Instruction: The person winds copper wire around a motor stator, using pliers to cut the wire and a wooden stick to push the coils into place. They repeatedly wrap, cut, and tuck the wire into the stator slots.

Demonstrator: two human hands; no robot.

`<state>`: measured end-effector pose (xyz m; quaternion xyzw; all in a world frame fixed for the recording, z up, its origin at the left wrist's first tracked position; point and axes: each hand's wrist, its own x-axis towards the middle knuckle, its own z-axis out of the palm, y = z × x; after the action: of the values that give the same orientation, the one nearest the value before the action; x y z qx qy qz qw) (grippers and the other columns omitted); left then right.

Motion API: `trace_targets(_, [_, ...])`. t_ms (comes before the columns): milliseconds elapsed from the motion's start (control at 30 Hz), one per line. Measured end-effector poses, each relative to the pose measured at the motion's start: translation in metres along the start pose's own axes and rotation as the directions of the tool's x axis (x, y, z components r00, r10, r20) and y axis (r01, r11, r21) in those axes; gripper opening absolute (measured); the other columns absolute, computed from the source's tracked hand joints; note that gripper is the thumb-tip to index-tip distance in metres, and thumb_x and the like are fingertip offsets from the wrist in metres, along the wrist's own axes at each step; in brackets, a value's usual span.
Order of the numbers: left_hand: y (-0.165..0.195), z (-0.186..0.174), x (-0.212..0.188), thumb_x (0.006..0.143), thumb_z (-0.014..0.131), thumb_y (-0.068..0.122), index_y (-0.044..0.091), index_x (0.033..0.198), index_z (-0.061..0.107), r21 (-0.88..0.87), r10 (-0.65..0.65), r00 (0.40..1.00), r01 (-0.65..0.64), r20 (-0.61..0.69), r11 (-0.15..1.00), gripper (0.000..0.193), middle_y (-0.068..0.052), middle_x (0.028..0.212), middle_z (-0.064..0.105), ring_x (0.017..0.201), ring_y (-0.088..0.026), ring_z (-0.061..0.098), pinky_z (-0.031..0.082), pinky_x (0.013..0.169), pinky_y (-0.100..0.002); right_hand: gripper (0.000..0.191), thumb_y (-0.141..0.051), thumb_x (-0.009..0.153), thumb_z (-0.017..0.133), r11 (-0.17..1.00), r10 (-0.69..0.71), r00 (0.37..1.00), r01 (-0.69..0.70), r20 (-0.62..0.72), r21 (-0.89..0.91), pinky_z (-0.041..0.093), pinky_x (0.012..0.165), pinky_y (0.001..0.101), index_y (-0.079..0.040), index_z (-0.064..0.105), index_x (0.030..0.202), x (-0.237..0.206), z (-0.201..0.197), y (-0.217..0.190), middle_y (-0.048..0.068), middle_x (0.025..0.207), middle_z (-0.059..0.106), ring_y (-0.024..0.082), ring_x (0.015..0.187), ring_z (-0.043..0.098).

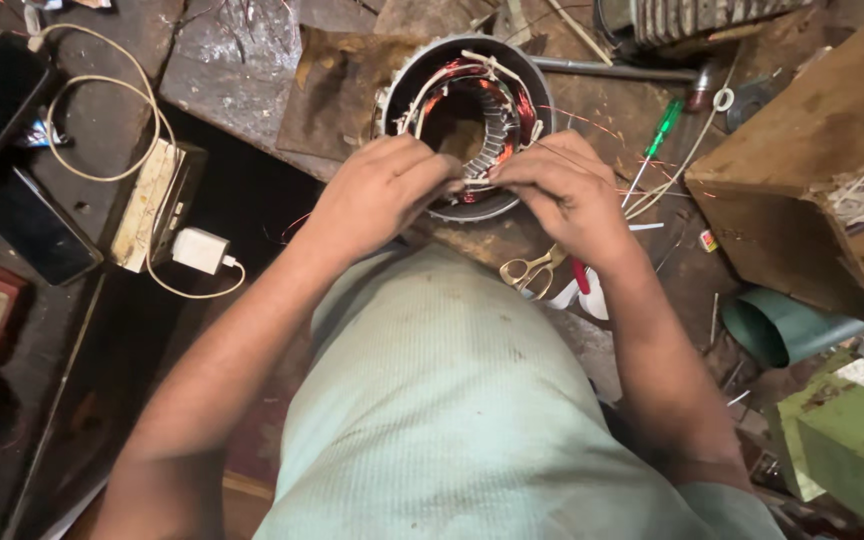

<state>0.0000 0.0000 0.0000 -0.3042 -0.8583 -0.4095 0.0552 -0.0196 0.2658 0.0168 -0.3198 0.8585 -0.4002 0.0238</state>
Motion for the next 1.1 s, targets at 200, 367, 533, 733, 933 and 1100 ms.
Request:
trace_targets(200, [-0.005,-0.013,-0.006,0.09,0.064,0.013,0.008,0.108,0.069,0.103,0.097,0.995,-0.101,0.038,0.99,0.02,-0.007,0.11,0.067,0.101,-0.026,0.064,0.051,0.087,-0.039,0.025,0.006,0.085,0.075,0.995,0.006,0.998,0.001,0.061,-0.1,0.051,0.095,0.0355,-0.009,0.075,0.105,0.015,0.0,-0.012,0.004,0.107,0.074,0.025,0.101,0.065])
trace_targets(367, [-0.016,-0.029,-0.007,0.09,0.06,0.012,0.006,0.113,0.07,0.061,0.156,0.983,-0.162,0.092,0.985,0.026,-0.008,0.113,0.067,0.114,-0.028,0.062,0.052,0.093,-0.038,0.025,0.006,0.086,0.074,0.994,0.013,0.997,-0.005,0.071,-0.111,0.051,0.094,0.0359,-0.009,0.075,0.106,0.019,0.002,-0.02,0.003,0.108,0.073,0.025,0.101,0.064])
trace_targets(533, [-0.011,-0.022,0.002,0.083,0.062,0.016,0.01,0.1,0.074,0.214,0.211,0.974,-0.224,0.084,0.951,0.021,-0.004,0.101,0.069,0.112,-0.026,0.061,0.053,0.089,-0.037,0.027,0.007,0.085,0.073,0.983,-0.04,0.996,0.055,0.086,-0.174,0.052,0.092,0.0363,-0.009,0.074,0.108,0.024,-0.004,-0.019,0.004,0.112,0.073,0.026,0.101,0.064])
trace_targets(733, [0.001,-0.009,0.006,0.083,0.064,0.019,0.016,0.089,0.075,0.365,0.063,0.985,-0.118,0.158,0.924,0.013,0.001,0.087,0.066,0.097,-0.02,0.061,0.05,0.079,-0.035,0.031,0.002,0.081,0.076,0.95,-0.101,0.974,0.154,0.201,-0.27,0.052,0.09,0.0383,-0.011,0.074,0.109,0.027,-0.017,-0.023,0.002,0.116,0.071,0.027,0.099,0.063])
trace_targets(933, [0.005,0.005,0.006,0.084,0.064,0.02,0.016,0.084,0.075,0.448,0.042,0.986,-0.11,0.16,0.887,0.012,0.0,0.086,0.066,0.097,-0.02,0.063,0.05,0.079,-0.036,0.041,0.0,0.075,0.075,0.901,-0.039,0.952,0.165,0.302,-0.402,0.05,0.091,0.0422,-0.013,0.075,0.113,0.019,-0.02,-0.029,0.002,0.126,0.071,0.029,0.108,0.062])
trace_targets(1100, [-0.011,0.004,0.006,0.088,0.062,0.018,0.016,0.092,0.075,0.411,0.033,0.964,-0.143,0.263,0.9,0.014,-0.002,0.087,0.066,0.094,-0.021,0.062,0.048,0.08,-0.038,0.034,0.001,0.082,0.071,0.953,-0.009,0.975,0.075,0.22,-0.294,0.048,0.103,0.0432,-0.011,0.074,0.113,0.01,-0.009,-0.021,0.006,0.135,0.068,0.033,0.117,0.06])
